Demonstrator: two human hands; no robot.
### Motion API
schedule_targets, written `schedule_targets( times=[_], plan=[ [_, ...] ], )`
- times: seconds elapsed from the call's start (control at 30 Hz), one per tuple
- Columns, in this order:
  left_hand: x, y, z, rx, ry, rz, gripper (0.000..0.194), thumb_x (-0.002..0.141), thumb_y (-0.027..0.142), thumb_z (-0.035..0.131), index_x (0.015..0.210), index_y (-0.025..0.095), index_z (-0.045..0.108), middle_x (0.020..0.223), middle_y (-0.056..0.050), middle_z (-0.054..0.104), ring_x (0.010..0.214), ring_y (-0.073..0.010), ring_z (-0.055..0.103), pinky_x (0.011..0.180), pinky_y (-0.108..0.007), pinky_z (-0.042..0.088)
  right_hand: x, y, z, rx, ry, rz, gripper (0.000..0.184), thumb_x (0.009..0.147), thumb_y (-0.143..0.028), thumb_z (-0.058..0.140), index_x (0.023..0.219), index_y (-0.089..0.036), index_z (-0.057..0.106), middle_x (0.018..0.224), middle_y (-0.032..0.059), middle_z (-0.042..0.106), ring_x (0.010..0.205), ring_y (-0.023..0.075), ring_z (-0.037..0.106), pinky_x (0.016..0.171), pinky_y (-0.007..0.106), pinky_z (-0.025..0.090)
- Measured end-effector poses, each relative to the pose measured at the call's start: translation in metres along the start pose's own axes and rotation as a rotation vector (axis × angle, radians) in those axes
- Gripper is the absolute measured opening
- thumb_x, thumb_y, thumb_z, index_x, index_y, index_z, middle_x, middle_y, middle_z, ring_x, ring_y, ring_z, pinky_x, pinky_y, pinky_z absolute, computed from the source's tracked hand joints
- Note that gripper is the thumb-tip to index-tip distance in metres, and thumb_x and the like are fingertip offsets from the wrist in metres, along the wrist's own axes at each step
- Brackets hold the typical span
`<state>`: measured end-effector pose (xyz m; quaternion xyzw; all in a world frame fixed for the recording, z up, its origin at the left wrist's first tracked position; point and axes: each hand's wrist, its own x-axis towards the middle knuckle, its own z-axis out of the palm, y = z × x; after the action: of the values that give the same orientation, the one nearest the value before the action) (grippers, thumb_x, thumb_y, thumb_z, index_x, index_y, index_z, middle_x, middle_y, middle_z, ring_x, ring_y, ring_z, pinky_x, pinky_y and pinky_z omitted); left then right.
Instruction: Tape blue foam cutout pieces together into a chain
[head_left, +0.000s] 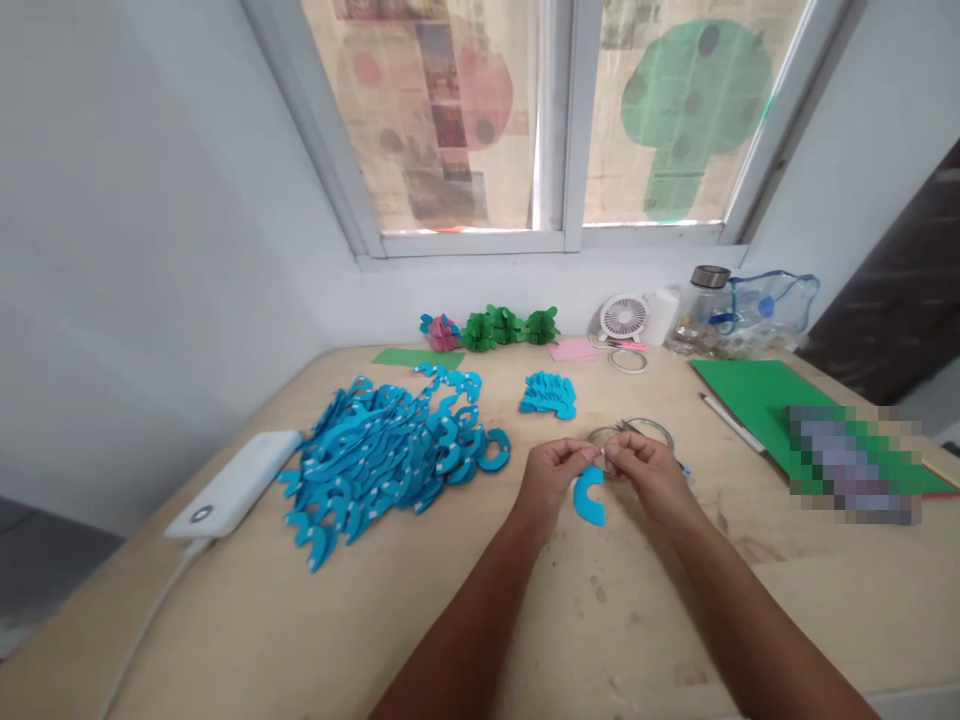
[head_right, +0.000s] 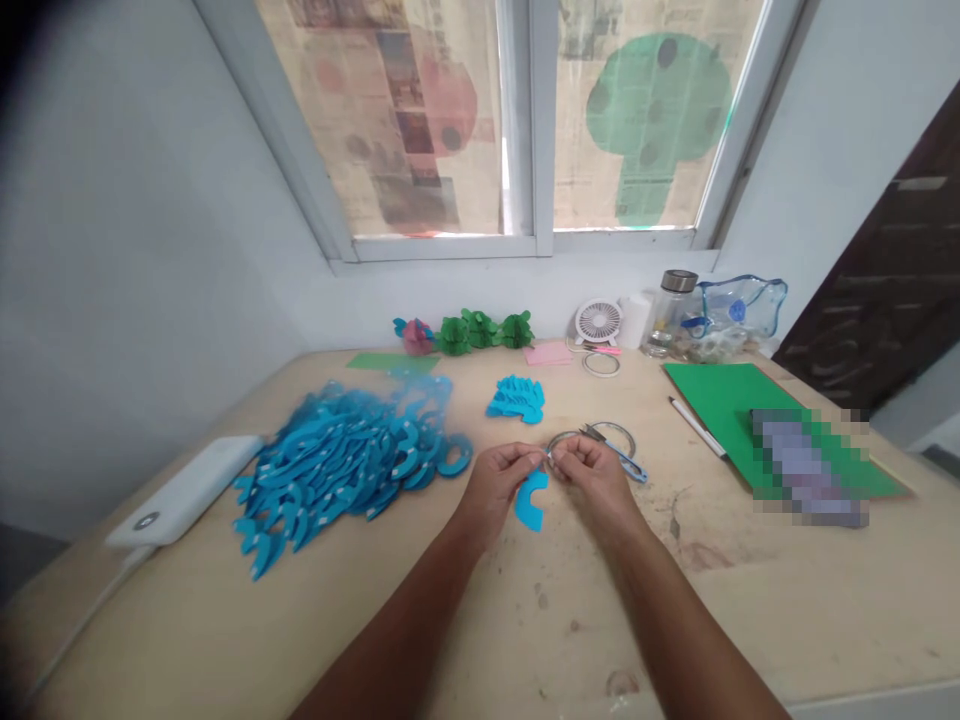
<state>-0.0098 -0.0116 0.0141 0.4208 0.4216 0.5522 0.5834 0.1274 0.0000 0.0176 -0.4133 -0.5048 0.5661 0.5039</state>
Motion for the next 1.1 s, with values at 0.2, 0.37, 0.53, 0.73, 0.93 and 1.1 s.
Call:
schedule_targets(
  times=[0.2,0.37,0.53,0.73,0.93,1.1],
  plan=[
    [-0.0006,0.0016,0.001,-0.012,0.004,-0.009,0.023,0.058,0.034,0.071,0.066,0.013,0.069,0.06,-0.003,0.063,0.055,-0.0114,0.051,0.053,-0.022,0.039,-0.0003,0.0,0.0003,-0.013,0.005,0.006,0.029,0.064,-0.043,0.07,0.064,-0.016,0.058,0.056,0.0003,0.052,0.053,0.011,0.043,0.051,0.024,0.034],
    [-0.0018,0.0034,0.0028,-0.042,-0.007,-0.023,0.02,0.057,0.031,0.071,0.065,0.013,0.068,0.063,-0.003,0.065,0.058,-0.0128,0.055,0.057,-0.024,0.041,0.0001,0.0015,-0.0002,-0.005,-0.001,0.006,0.028,0.065,-0.042,0.07,0.064,-0.016,0.058,0.057,-0.0001,0.052,0.054,0.0106,0.043,0.052,0.024,0.033],
    [-0.0034,0.006,0.0041,-0.063,-0.007,-0.03,0.016,0.057,0.028,0.071,0.062,0.013,0.068,0.06,-0.002,0.064,0.056,-0.0112,0.053,0.058,-0.024,0.041,-0.0002,0.0005,0.0004,-0.023,0.0,0.002,0.027,0.065,-0.042,0.069,0.063,-0.017,0.058,0.056,-0.001,0.051,0.054,0.0104,0.042,0.052,0.024,0.032],
    [-0.0038,0.0074,0.0042,-0.036,-0.005,-0.003,0.018,0.057,0.03,0.071,0.061,0.013,0.067,0.06,-0.003,0.065,0.055,-0.0122,0.054,0.059,-0.025,0.042,-0.0007,-0.0022,0.0022,-0.055,-0.001,-0.001,0.028,0.065,-0.042,0.068,0.062,-0.017,0.057,0.054,-0.0018,0.05,0.053,0.0097,0.041,0.052,0.023,0.032],
    [-0.0038,0.0084,0.0043,-0.004,-0.006,0.003,0.019,0.059,0.031,0.07,0.06,0.013,0.067,0.058,-0.002,0.064,0.053,-0.0115,0.053,0.056,-0.024,0.041,-0.001,-0.003,0.0023,-0.057,0.001,0.002,0.029,0.064,-0.043,0.069,0.063,-0.016,0.057,0.055,-0.0017,0.049,0.053,0.0094,0.041,0.05,0.023,0.032],
    [-0.0038,0.0085,0.0044,-0.002,0.008,0.005,0.017,0.059,0.029,0.069,0.059,0.013,0.067,0.056,-0.001,0.062,0.051,-0.0104,0.051,0.054,-0.023,0.04,-0.0007,-0.0024,0.0018,-0.053,-0.003,0.004,0.028,0.064,-0.041,0.069,0.062,-0.016,0.057,0.055,-0.002,0.05,0.053,0.0088,0.041,0.051,0.022,0.032]
  ],
)
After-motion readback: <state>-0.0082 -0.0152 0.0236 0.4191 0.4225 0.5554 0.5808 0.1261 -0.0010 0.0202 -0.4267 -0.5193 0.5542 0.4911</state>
